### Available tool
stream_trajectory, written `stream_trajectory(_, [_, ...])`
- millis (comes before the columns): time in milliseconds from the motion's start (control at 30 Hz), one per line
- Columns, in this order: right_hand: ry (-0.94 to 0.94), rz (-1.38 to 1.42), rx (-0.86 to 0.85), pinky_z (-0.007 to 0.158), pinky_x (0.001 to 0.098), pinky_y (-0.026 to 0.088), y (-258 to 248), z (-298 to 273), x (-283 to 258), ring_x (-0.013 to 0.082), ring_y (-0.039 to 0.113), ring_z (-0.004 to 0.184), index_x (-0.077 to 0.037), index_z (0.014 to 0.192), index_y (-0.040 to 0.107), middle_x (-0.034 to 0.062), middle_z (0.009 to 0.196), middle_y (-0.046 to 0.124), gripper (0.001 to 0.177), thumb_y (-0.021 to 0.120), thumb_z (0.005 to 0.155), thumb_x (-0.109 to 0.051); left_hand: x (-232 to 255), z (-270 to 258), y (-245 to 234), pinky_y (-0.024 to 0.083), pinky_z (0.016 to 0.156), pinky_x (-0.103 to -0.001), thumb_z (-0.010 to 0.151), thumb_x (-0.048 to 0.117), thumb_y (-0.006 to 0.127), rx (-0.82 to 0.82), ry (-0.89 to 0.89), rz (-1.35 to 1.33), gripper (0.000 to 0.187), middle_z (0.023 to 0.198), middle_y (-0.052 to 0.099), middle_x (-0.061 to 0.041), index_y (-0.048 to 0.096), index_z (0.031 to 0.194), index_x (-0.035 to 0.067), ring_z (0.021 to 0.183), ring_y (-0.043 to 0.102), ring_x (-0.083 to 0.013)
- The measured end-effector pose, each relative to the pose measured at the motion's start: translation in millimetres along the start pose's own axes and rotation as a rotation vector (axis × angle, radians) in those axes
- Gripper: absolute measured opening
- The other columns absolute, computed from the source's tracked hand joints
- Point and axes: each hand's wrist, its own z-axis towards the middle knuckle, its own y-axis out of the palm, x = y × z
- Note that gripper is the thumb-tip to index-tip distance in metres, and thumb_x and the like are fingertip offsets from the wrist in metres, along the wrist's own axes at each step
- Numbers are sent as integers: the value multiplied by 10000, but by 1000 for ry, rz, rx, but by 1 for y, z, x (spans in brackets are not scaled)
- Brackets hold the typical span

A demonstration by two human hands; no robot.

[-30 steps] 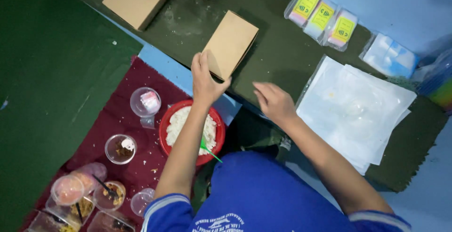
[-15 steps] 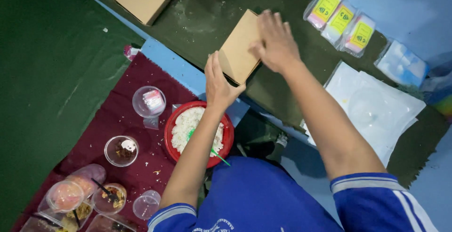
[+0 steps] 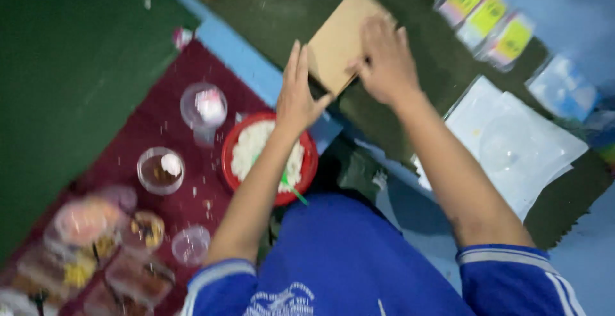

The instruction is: Preparing and packing individual meal portions with rice and various toppings into boxes

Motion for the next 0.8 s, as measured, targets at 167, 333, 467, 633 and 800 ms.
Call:
stream_trajectory(167, [-103,197,17,1283,627,145,2,-68,-15,433,87,1576,36,1627,221,211,1705,140,697,606,1144,-287,-35,-63,-33,307,1282,-445,908,247,894,55,-108,-2,829,1654,238,-202,389,1533,40,1546,300,-389])
stream_trajectory(333, [-208,272,56,1242,603,220,40,-142,-37,446,184,1549,1,1626,317,225,1682,242,716,667,1071,-283,-48,-174,-56,445,1131,-442,861,149,879,327,-124,169,471,1386,574,-184,693,1279,36,1327,557,-367])
stream_trajectory(467, [-302,375,75,1227,527,276,86,-184,-41,432,311,1506,11,1546,478,205,1643,363,680,759,982,-243,-21,-256,-52,495,1069,-415,851,141,846,363,-309,187,366,1267,641,-142,729,1193,77,1232,631,-351])
stream_trajectory(633, [-408,422,-2,1208,507,337,111,-201,-50,412,389,1473,7,1508,531,194,1587,459,661,781,951,-248,24,-323,-30,524,1046,-378,831,220,866,486,-458,216,353,1249,673,-78,752,1157,144,1212,655,-297])
stream_trajectory(800, [-549,385,-31,1180,508,368,106,-196,-73,423,425,1454,44,1475,559,230,1550,499,648,798,933,-217,72,-364,-34,508,1080,-402,896,183,814,573,-600,135,285,1224,694,-95,759,1167,116,1272,623,-301])
